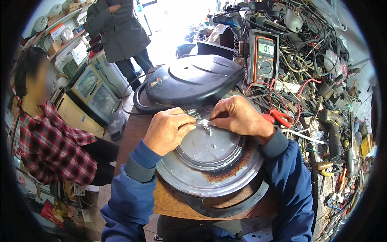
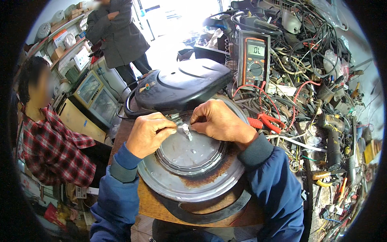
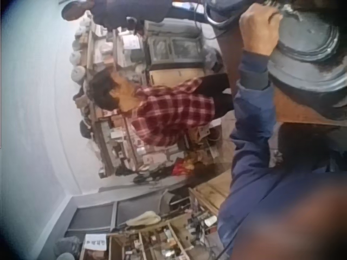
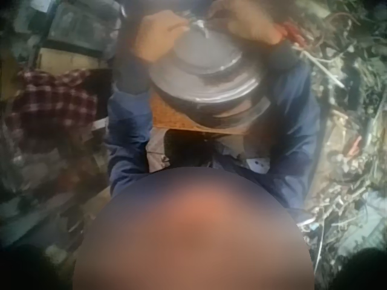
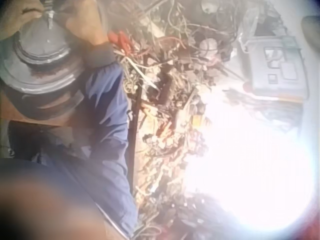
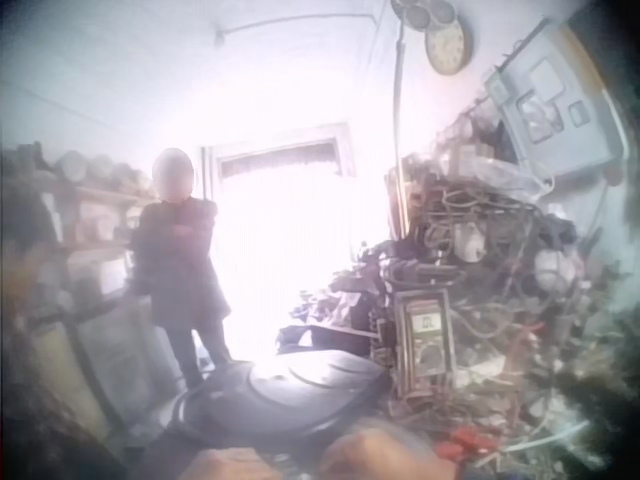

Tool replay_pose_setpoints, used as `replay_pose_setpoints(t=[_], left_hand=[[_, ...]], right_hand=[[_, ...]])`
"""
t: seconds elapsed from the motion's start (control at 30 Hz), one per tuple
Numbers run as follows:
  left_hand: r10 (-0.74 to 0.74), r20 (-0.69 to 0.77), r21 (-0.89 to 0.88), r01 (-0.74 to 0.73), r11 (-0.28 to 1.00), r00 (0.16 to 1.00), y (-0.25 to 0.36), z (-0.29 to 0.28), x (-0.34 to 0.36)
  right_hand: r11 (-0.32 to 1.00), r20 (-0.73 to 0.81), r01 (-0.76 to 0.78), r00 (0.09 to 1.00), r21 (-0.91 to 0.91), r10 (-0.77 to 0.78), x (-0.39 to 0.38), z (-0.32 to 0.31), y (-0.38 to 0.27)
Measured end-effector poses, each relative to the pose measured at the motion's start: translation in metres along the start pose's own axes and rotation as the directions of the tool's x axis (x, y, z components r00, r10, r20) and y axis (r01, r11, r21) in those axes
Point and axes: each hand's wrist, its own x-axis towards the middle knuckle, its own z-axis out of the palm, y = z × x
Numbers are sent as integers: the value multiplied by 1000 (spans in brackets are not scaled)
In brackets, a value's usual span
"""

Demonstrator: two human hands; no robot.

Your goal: The person uses a screwdriver to manipulate a small component on the bottom of a black electric kettle. They then use a multimeter to test the electrical continuity of the kettle's internal wiring.

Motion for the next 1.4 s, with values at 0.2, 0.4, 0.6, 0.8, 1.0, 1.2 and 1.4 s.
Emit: replay_pose_setpoints(t=[0.2,0.4,0.6,0.8,1.0,1.2,1.4], left_hand=[[-1,1,-10,1,1000,1000,-4,3,1],[24,0,6,-24,1000,1000,-6,3,-1],[56,-4,117,-55,992,998,-2,3,2],[74,-12,122,-72,990,997,-2,4,3],[48,28,142,-51,989,998,-8,2,1],[49,9,80,-50,996,999,-9,2,1],[53,24,87,-55,995,998,-9,1,2]], right_hand=[[1000,-6,-23,1000,-11,23,0,0,0],[996,38,-84,996,-6,84,1,0,-5],[998,26,-61,998,-24,62,1,-2,-7],[999,13,-47,999,-18,47,0,-1,-3],[999,3,-27,1000,-31,27,0,0,0],[1000,7,-27,1000,-7,27,0,0,-1],[999,12,-48,999,-17,48,0,-2,-4]])
